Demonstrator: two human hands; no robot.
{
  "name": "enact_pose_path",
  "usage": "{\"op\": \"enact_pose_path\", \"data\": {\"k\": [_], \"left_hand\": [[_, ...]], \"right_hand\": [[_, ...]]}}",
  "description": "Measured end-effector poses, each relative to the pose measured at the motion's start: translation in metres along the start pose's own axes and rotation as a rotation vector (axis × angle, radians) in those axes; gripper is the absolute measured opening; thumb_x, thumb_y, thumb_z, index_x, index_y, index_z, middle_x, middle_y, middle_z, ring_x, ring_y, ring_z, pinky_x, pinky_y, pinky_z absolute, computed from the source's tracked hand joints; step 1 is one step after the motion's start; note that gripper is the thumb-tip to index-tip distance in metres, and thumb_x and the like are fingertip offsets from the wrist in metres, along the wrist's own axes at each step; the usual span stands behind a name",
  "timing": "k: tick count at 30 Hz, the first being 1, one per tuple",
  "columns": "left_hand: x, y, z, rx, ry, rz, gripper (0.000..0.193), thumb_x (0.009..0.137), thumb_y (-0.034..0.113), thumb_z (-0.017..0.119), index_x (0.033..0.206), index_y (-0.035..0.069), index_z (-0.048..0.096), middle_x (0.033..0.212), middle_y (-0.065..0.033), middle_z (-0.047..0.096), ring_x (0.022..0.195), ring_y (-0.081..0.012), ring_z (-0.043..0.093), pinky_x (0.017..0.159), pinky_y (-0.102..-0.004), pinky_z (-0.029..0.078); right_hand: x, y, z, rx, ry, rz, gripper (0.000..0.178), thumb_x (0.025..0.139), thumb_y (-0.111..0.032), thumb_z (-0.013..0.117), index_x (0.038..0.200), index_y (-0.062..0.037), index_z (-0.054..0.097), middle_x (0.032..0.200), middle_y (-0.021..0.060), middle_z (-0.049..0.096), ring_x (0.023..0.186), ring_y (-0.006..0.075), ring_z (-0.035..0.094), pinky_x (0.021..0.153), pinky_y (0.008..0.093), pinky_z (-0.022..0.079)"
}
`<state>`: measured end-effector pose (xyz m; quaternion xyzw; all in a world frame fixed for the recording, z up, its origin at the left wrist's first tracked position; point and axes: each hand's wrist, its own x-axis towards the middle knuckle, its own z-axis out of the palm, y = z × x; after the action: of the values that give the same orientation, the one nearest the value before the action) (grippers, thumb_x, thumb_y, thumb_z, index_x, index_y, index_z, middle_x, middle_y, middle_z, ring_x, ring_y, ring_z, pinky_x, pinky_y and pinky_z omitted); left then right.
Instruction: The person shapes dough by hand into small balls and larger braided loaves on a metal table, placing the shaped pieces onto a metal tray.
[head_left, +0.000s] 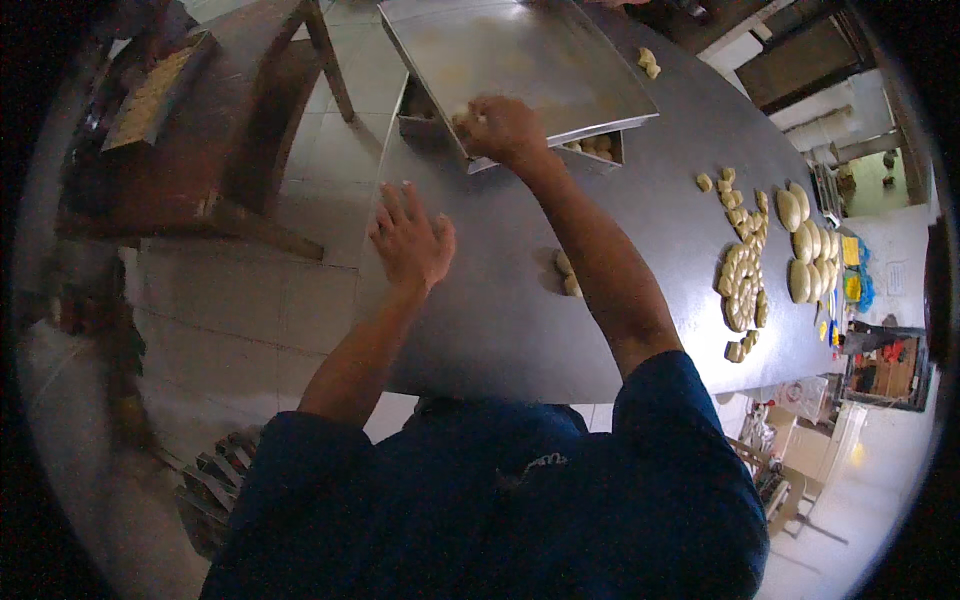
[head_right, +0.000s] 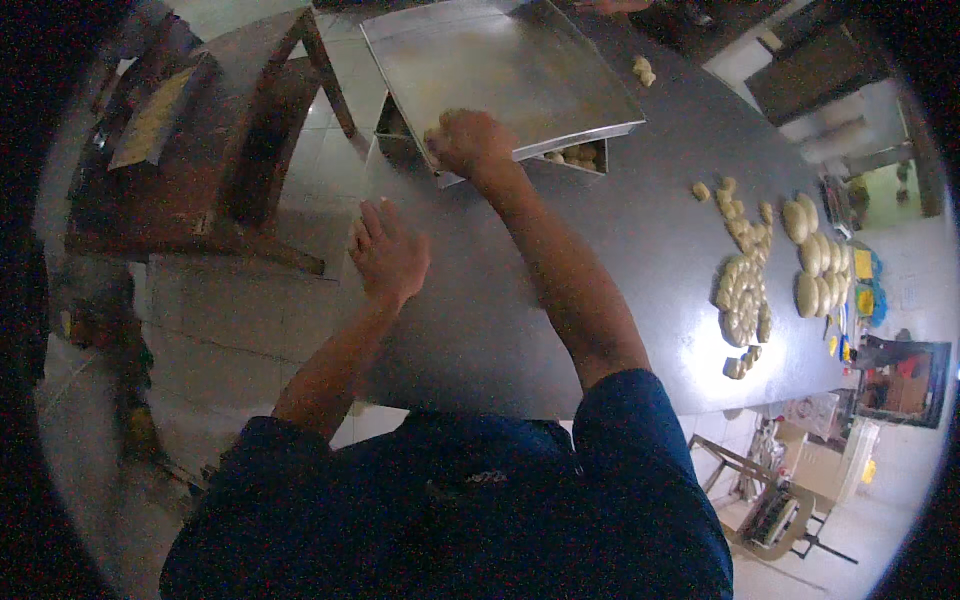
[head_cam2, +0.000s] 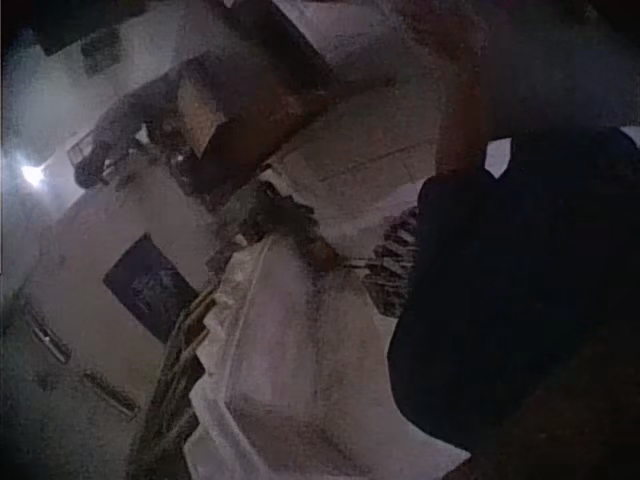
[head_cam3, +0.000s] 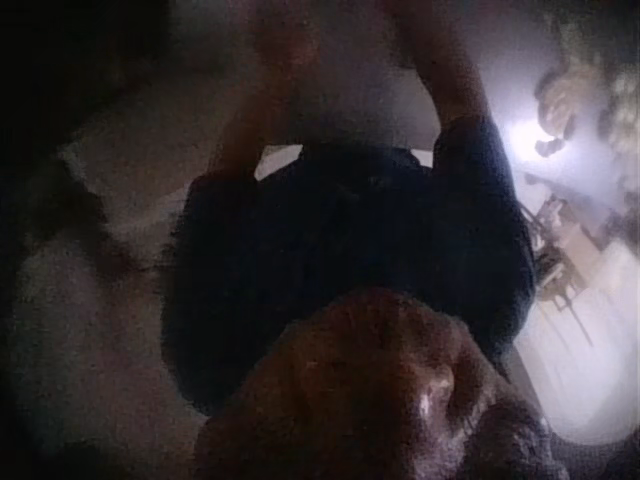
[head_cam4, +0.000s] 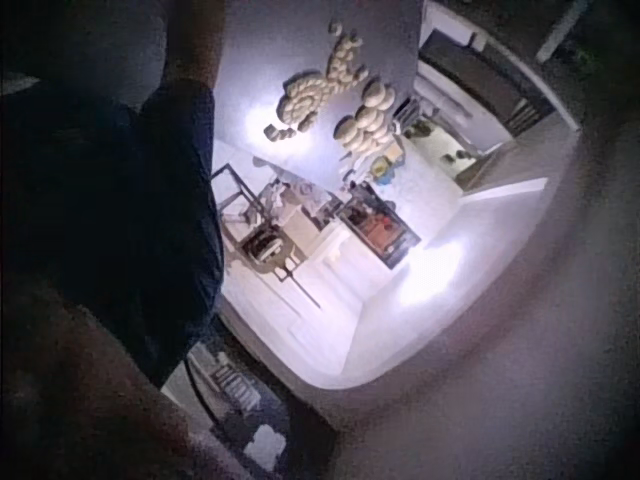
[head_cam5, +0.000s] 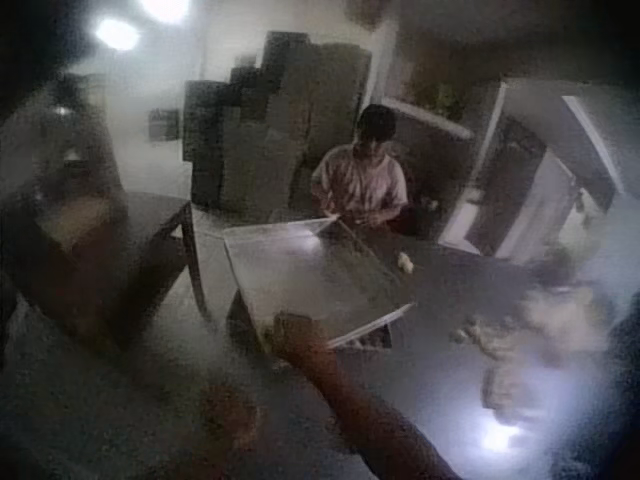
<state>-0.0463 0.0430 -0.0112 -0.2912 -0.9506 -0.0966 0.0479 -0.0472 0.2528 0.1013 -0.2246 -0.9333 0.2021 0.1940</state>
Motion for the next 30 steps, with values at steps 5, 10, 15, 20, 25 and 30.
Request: {"op": "enact_pose_path", "data": {"k": [5, 10, 15, 20, 25, 30], "left_hand": [[0.001, -0.006, -0.011, -0.122, 0.011, 0.017, 0.078, 0.097, 0.046, 0.054, 0.158, 0.002, 0.035, 0.166, -0.0285, 0.024, 0.145, -0.0422, 0.035, 0.117, -0.0541, 0.027], [-0.001, -0.008, -0.001, -0.102, 0.05, 0.051, 0.081, 0.095, 0.046, 0.056, 0.157, -0.001, 0.035, 0.165, -0.0301, 0.024, 0.145, -0.0439, 0.035, 0.118, -0.0556, 0.025], [0.001, -0.007, 0.005, -0.107, -0.017, 0.012, 0.081, 0.098, 0.048, 0.055, 0.158, -0.001, 0.032, 0.166, -0.0304, 0.023, 0.15, -0.0455, 0.029, 0.118, -0.0581, 0.024], [0.001, -0.009, -0.002, -0.089, -0.001, 0.024, 0.082, 0.096, 0.046, 0.055, 0.157, -0.004, 0.033, 0.165, -0.033, 0.021, 0.147, -0.0457, 0.033, 0.118, -0.0562, 0.025], [0.003, -0.004, -0.014, -0.11, -0.025, 0.069, 0.083, 0.097, 0.046, 0.054, 0.159, -0.003, 0.03, 0.166, -0.0318, 0.018, 0.148, -0.0446, 0.032, 0.119, -0.0556, 0.024], [0.0, -0.005, -0.012, -0.163, -0.112, -0.024, 0.083, 0.097, 0.047, 0.054, 0.159, -0.003, 0.029, 0.166, -0.0312, 0.019, 0.148, -0.047, 0.03, 0.12, -0.058, 0.021]], "right_hand": [[-0.107, 0.04, -0.069, -0.124, 0.296, 0.125, 0.058, 0.088, -0.042, 0.077, 0.132, -0.0046, 0.064, 0.111, 0.02, 0.069, 0.105, 0.0385, 0.069, 0.093, 0.0483, 0.054], [-0.229, 0.087, -0.041, -0.148, -0.234, 0.176, 0.055, 0.094, -0.031, 0.072, 0.138, -0.0048, 0.055, 0.121, 0.022, 0.063, 0.108, 0.0395, 0.066, 0.09, 0.0469, 0.054], [-0.185, 0.064, -0.037, 0.574, -0.374, 0.57, 0.043, 0.09, -0.023, 0.078, 0.124, 0.0002, 0.065, 0.109, 0.0101, 0.072, 0.1, 0.0187, 0.068, 0.09, 0.0349, 0.054], [-0.014, -0.028, -0.053, 0.532, -0.042, 0.154, 0.051, 0.083, -0.028, 0.086, 0.12, 0.0021, 0.067, 0.105, 0.0131, 0.074, 0.101, 0.0181, 0.069, 0.09, 0.0328, 0.054], [0.098, 0.0, 0.035, -0.06, -0.211, 0.063, 0.059, 0.088, -0.054, 0.073, 0.112, -0.0004, 0.068, 0.114, 0.0257, 0.07, 0.106, 0.0409, 0.069, 0.091, 0.0485, 0.054], [0.056, 0.013, 0.014, -0.059, -0.272, 0.124, 0.061, 0.088, -0.056, 0.069, 0.109, 0.0008, 0.068, 0.11, 0.0248, 0.071, 0.103, 0.0406, 0.069, 0.089, 0.0491, 0.053]]}}
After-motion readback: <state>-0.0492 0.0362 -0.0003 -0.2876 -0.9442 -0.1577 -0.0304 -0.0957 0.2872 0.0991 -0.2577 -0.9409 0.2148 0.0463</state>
